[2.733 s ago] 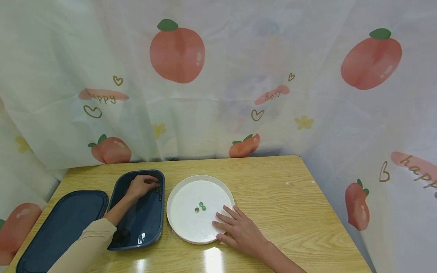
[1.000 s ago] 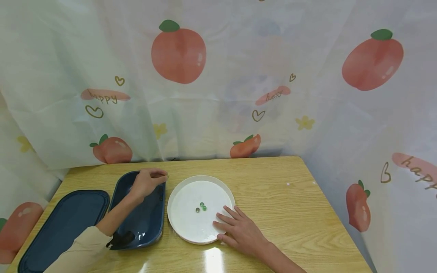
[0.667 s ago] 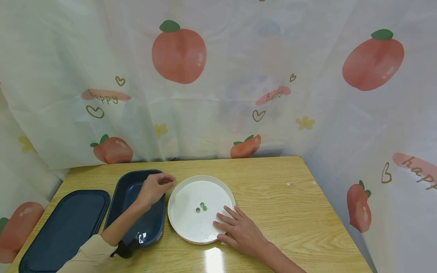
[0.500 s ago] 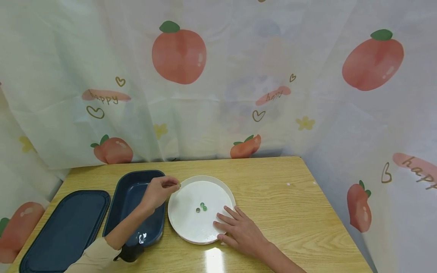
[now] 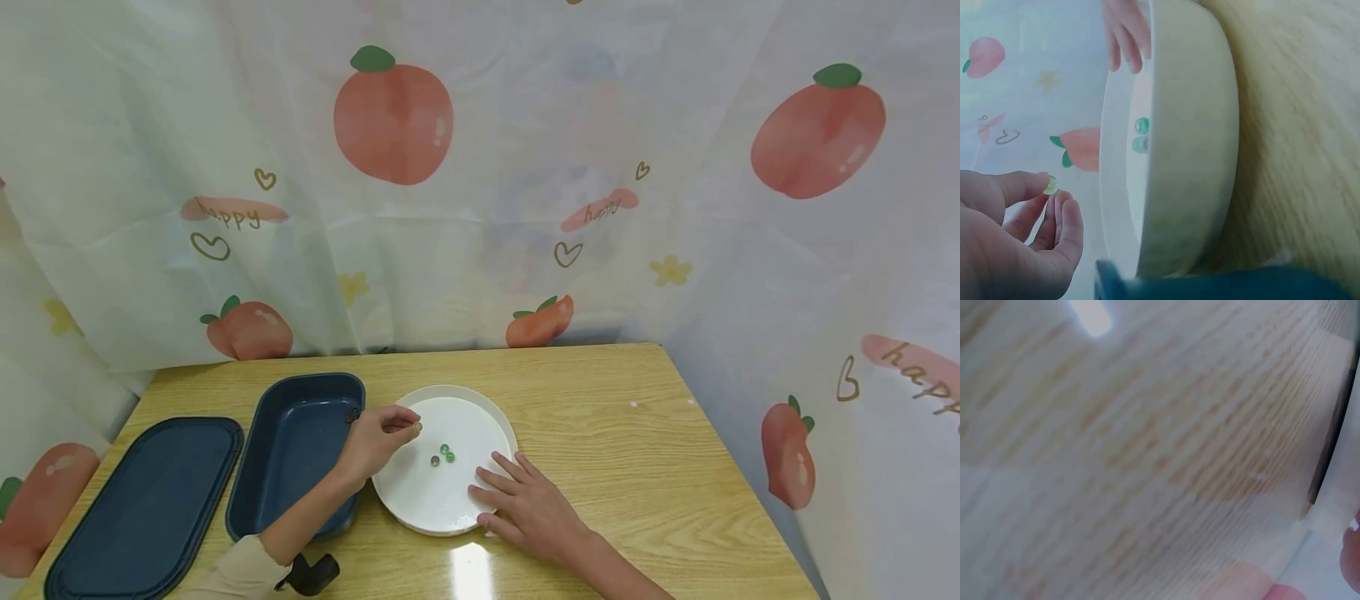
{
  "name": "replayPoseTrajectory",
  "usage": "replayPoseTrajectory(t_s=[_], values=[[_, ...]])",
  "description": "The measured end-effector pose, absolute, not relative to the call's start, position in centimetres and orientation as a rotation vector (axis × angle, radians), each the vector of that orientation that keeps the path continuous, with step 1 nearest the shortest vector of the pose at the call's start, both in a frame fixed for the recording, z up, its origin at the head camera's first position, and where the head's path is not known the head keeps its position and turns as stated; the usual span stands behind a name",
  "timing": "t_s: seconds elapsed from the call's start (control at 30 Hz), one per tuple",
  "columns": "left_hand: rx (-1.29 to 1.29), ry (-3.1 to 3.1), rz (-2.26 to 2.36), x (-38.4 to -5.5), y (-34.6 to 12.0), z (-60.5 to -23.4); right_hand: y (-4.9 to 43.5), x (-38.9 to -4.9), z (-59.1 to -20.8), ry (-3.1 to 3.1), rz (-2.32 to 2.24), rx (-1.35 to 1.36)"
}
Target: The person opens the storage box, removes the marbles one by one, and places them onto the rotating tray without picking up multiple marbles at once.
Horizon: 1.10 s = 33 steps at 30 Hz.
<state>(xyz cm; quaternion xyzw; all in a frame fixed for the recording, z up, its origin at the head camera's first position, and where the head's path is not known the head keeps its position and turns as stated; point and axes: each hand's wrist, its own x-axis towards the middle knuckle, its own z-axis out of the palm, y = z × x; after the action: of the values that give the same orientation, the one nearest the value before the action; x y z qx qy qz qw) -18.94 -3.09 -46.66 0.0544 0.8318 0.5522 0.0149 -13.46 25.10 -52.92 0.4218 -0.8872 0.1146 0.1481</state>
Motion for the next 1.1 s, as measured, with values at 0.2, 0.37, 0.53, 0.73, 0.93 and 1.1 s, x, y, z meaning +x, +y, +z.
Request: replayPoseTrajectory(t_s=[0.2, 0.37, 0.53, 0.73, 0.93, 1.1], values=[[0.179, 2.583, 1.717, -19.0, -2.2, -47.4, 25.1, -13.5, -52.9, -2.548, 0.331, 1.212], [0.193, 2.609, 1.711, -19.2, -1.8, -48.0, 25.0, -13.5, -52.9, -2.544, 0.334, 1.215], [0.140, 2.648, 1.657, -19.5, -1.6, -48.7, 25.0, -13.5, -52.8, -2.553, 0.316, 1.214], [0.095, 2.659, 1.637, -19.7, -1.4, -49.5, 25.1, -13.5, -52.9, -2.554, 0.313, 1.217], [0.088, 2.689, 1.613, -19.8, -1.2, -49.6, 25.1, -13.5, -53.0, -2.543, 0.309, 1.214], [0.073, 2.718, 1.586, -20.1, -1.1, -49.6, 25.1, -13.5, -53.1, -2.528, 0.310, 1.217]])
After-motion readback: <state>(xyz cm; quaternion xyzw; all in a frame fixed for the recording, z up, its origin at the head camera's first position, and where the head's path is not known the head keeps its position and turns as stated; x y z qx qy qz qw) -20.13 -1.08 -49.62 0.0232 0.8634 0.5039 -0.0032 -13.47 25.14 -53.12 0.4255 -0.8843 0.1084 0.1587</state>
